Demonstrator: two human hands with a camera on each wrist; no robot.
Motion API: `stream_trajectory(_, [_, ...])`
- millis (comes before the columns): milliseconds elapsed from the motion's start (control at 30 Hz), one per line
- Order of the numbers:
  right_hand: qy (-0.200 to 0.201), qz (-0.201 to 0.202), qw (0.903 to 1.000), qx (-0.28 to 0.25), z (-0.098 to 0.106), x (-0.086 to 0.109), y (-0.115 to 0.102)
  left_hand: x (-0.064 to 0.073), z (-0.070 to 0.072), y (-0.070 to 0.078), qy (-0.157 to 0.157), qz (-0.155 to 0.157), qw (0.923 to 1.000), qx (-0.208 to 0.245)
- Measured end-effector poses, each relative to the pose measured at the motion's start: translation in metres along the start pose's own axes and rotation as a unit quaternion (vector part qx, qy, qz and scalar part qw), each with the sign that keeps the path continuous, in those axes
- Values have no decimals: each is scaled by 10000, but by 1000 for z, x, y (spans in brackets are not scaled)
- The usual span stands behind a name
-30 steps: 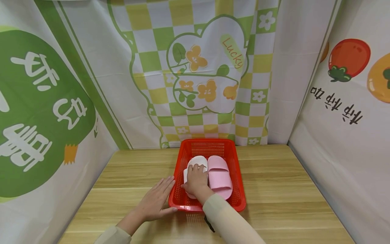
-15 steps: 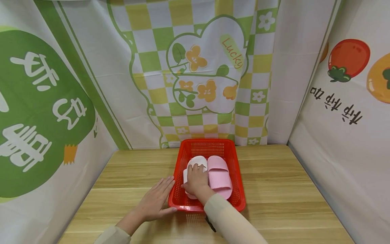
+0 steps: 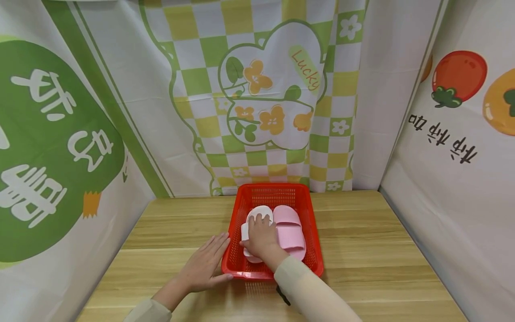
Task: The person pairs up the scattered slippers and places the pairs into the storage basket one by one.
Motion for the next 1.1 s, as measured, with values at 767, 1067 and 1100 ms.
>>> stream_trajectory(767, [494, 719, 9948, 518, 47, 8, 12, -1, 3, -1, 83, -193, 9998, -22])
stream_trajectory(1067, [609, 870, 9938, 324, 65, 13, 24, -6, 8, 0, 70, -262, 9996, -12])
stream_trajectory(1100, [639, 881, 9936, 312, 67, 14, 26, -7, 9, 0, 70, -259, 9996, -7])
Point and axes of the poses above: each hand's wrist, its own x-axis away from the middle knuckle, its own z-axis out of the back of the hand, y = z × x, the point moved 1 cm from there along -x, towards the middle knuckle, and after that the axes turned 9 degrees about y, right-handed, at the moved point
